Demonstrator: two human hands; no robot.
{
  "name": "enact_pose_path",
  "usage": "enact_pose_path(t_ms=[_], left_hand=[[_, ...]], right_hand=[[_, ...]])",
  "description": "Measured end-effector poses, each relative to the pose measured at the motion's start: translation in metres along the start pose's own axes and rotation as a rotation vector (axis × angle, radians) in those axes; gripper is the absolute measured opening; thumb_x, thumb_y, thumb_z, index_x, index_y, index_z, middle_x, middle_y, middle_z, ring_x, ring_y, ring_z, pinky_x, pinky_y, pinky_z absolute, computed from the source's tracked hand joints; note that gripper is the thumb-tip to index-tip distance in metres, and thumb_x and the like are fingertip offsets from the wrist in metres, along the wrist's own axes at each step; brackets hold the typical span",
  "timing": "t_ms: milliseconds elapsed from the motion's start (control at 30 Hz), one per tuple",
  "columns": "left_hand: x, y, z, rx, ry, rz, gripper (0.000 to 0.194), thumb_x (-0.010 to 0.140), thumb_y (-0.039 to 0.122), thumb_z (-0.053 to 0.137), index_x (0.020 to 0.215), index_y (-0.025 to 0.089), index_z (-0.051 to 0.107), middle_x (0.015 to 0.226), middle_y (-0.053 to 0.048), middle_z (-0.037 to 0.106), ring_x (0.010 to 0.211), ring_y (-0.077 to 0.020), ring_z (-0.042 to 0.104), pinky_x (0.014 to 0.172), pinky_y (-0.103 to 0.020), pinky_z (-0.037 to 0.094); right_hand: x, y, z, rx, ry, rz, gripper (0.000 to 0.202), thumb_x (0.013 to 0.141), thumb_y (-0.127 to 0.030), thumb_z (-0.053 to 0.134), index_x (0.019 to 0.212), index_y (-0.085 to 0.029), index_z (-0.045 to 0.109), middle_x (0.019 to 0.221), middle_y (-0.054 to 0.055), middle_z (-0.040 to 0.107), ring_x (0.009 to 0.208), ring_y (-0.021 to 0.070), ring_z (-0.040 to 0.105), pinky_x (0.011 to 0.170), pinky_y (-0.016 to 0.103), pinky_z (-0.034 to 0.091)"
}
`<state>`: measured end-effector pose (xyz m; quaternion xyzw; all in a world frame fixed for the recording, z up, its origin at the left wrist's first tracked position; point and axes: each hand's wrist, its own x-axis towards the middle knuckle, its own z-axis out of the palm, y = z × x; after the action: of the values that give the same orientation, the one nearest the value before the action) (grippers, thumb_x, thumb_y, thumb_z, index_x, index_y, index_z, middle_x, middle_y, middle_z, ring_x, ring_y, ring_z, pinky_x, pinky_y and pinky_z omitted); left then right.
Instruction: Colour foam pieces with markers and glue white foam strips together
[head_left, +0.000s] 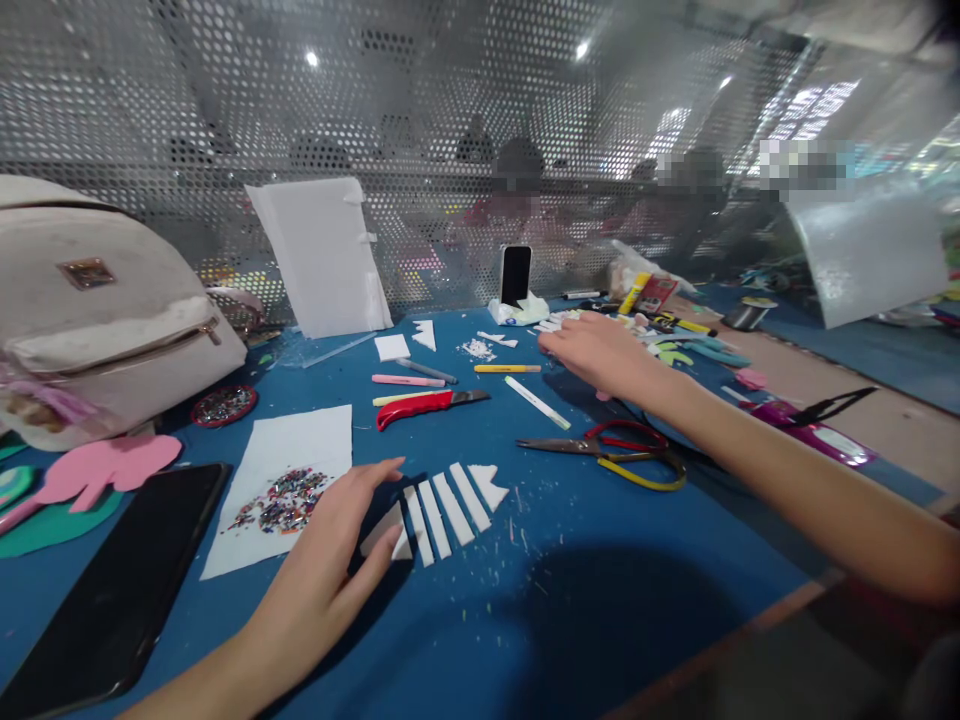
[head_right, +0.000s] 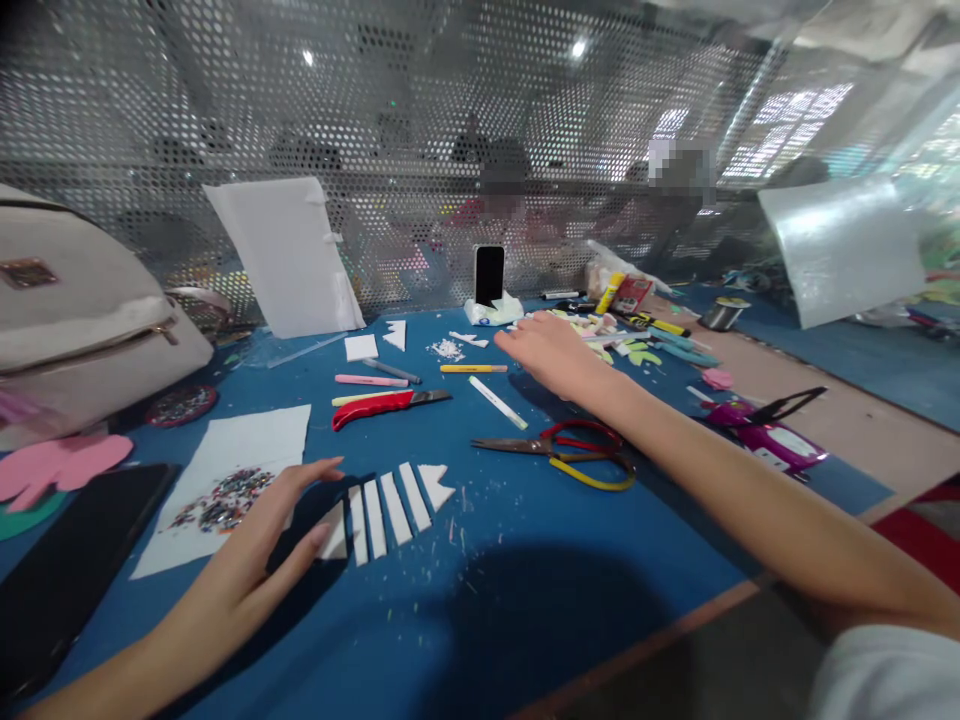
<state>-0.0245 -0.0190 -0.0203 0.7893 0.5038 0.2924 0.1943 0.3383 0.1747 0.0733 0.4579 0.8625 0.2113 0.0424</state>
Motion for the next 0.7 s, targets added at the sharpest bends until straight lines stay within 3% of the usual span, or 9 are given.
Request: enact_pose_path(t_ms=[167,233,333,533,700], left_hand=[[-0.001,0.001,0.0,0.009,0.009,0.013,0.046,0.106,0.037,0.039,0.151,0.036,0.03,0.149,-0.008,0.048,0.138,-0.0291,0.047,0.111,-0.051,0.044],[-0.001,0.001,0.0,0.016,0.021,0.013,0.046,0.106,0.037,0.039,0.152,0.036,0.031,0.149,-0.008,0.049,0.137,-0.0295,0.048,0.111,-0.05,0.045],[0.0,0.0,0.0,0.027,0.028,0.013,0.046,0.106,0.037,0.04,0.151,0.036,0.033,0.149,-0.007,0.05,0.137,-0.0298,0.049,0.111,-0.049,0.045],[0.0,0.001,0.0,0.035,0.01,0.015,0.046,0.106,0.037,0.04,0.151,0.038,0.031,0.15,-0.006,0.048,0.139,-0.029,0.046,0.113,-0.051,0.044],[-0.001,0.002,-0.001,0.04,-0.004,0.013,0.047,0.106,0.037,0.039,0.152,0.039,0.03,0.149,-0.007,0.048,0.139,-0.0294,0.046,0.112,-0.051,0.044]], right_hand=[[-0.002,-0.011,0.008,-0.022,-0.096,0.142,0.025,0.094,-0.006,0.049,0.113,-0.013,0.064,0.083,0.011,0.069,0.075,0.0217,0.061,0.068,0.033,0.043],[-0.002,-0.017,0.017,-0.028,-0.142,0.188,0.021,0.1,-0.021,0.055,0.118,-0.013,0.062,0.097,0.009,0.069,0.082,0.0196,0.065,0.073,0.034,0.052],[-0.001,-0.023,0.032,-0.03,-0.183,0.245,0.034,0.1,-0.037,0.062,0.125,-0.015,0.06,0.118,0.009,0.065,0.098,0.0203,0.067,0.084,0.04,0.059],[0.004,-0.024,0.06,-0.035,-0.184,0.302,0.036,0.099,-0.035,0.062,0.129,-0.015,0.059,0.126,0.011,0.063,0.106,0.0231,0.065,0.089,0.043,0.058],[0.007,-0.023,0.064,-0.03,-0.193,0.301,0.036,0.099,-0.035,0.062,0.129,-0.015,0.059,0.126,0.011,0.063,0.106,0.0231,0.065,0.089,0.043,0.058]])
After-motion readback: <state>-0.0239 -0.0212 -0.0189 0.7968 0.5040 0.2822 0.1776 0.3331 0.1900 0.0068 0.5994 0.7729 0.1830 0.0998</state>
